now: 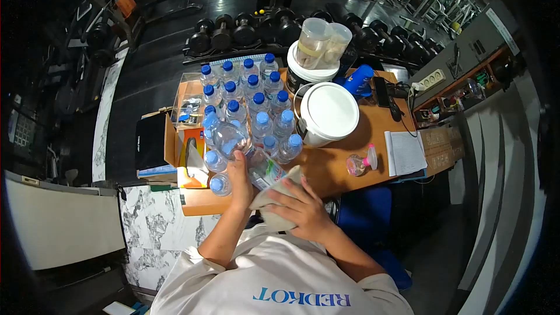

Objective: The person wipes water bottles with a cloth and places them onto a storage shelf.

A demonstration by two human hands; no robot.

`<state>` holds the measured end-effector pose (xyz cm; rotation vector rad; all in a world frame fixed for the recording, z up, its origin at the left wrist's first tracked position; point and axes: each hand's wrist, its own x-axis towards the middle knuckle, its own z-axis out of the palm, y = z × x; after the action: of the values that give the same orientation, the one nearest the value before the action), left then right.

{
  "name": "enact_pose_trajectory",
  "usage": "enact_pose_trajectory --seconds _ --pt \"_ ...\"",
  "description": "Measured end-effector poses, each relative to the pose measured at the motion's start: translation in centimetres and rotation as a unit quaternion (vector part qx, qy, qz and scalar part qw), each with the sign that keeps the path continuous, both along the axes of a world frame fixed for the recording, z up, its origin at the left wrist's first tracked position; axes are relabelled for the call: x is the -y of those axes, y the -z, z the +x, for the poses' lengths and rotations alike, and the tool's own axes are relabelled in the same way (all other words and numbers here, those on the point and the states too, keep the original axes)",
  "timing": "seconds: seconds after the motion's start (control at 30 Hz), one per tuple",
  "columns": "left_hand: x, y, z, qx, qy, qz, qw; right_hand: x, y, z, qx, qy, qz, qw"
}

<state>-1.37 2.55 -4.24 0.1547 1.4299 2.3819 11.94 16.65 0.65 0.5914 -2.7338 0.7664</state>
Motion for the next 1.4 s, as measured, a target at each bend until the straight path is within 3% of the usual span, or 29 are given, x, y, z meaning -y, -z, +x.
enact_pose_trajectory --seconds 0.03,0.1,0.17,0.23,0.33,0.4,0.47,0.5,0.6,0.63,0.7,0.77,0.83,0.9,0.97,1.03,1.07,1.17,1.23,1.27,1.4 --pt "-0.3 -0.4 0.3 0.002 -0.002 -0.001 1.000 -1.0 0.7 0.6 0.002 -0.002 -0.001 1.000" --pt "-1.1 -1.9 1.0 0.023 -0.080 0.039 0.996 -3.4 3.0 1.8 0.087 0.125 -0.166 0.974" --pt "-1.4 -2.7 1.4 0.082 -0.076 0.106 0.988 -6.4 4.6 2.8 0.145 0.280 -0.212 0.925" --pt "-1.7 -2.9 1.5 0.135 -0.073 0.171 0.973 -8.6 4.8 1.9 0.109 0.304 -0.218 0.921" --pt "-2.7 -2.0 1.8 0.029 -0.050 0.065 0.996 -10.8 2.7 0.5 0.104 0.250 -0.172 0.947" --pt "-3.8 -2.0 2.1 0.031 -0.043 0.083 0.995 -12.2 2.4 -0.1 0.139 0.235 -0.142 0.952" --pt "-4.9 -2.0 2.6 0.033 -0.041 0.102 0.993 -13.3 3.5 -0.7 0.151 0.204 0.014 0.967" --pt "-5.4 -2.0 2.9 0.037 -0.041 0.107 0.993 -13.5 4.2 -0.8 0.152 0.197 0.014 0.969" --pt "-7.0 -2.9 3.5 0.044 -0.066 0.120 0.990 -14.4 6.1 -1.0 0.304 0.095 0.114 0.941" --pt "-7.4 -3.2 3.7 0.048 -0.081 0.128 0.987 -14.9 6.1 -1.3 0.304 0.087 0.113 0.942" --pt "-7.8 -2.8 4.1 0.055 -0.091 0.130 0.986 -15.6 5.3 -2.4 0.341 0.054 -0.069 0.936" --pt "-7.9 -2.2 4.5 0.062 -0.100 0.133 0.984 -16.1 4.3 -4.0 0.363 0.031 -0.082 0.927" --pt "-7.6 -1.8 5.2 0.043 -0.073 0.087 0.993 -16.1 4.0 -5.4 0.343 -0.051 -0.227 0.910" --pt "-7.8 -1.7 6.4 0.053 -0.102 0.071 0.991 -15.3 3.2 -6.6 0.370 -0.101 -0.230 0.894" --pt "-8.1 -1.7 7.4 0.062 -0.142 0.052 0.987 -12.0 -0.8 -7.4 0.427 -0.237 -0.448 0.749" --pt "-8.7 -3.0 8.2 -0.032 -0.271 -0.034 0.961 -9.9 1.7 -7.1 0.407 -0.240 -0.440 0.764" --pt "-8.1 -4.7 8.4 -0.069 -0.222 -0.042 0.972 -9.1 1.6 -7.2 0.408 -0.239 -0.441 0.763" --pt "-5.3 -4.7 9.5 -0.093 -0.257 -0.078 0.959 -6.6 0.9 -6.8 0.424 -0.279 -0.447 0.737" --pt "-3.6 -4.6 11.0 -0.094 -0.323 -0.043 0.941 -5.3 1.7 -6.1 0.434 -0.276 -0.337 0.789" --pt "-2.4 -5.5 11.8 -0.065 -0.331 -0.044 0.940 -3.7 1.7 -5.6 0.398 -0.275 -0.376 0.791" --pt "3.0 -7.4 14.0 -0.037 -0.405 -0.056 0.912 0.5 1.5 -4.9 0.414 -0.311 -0.307 0.799"
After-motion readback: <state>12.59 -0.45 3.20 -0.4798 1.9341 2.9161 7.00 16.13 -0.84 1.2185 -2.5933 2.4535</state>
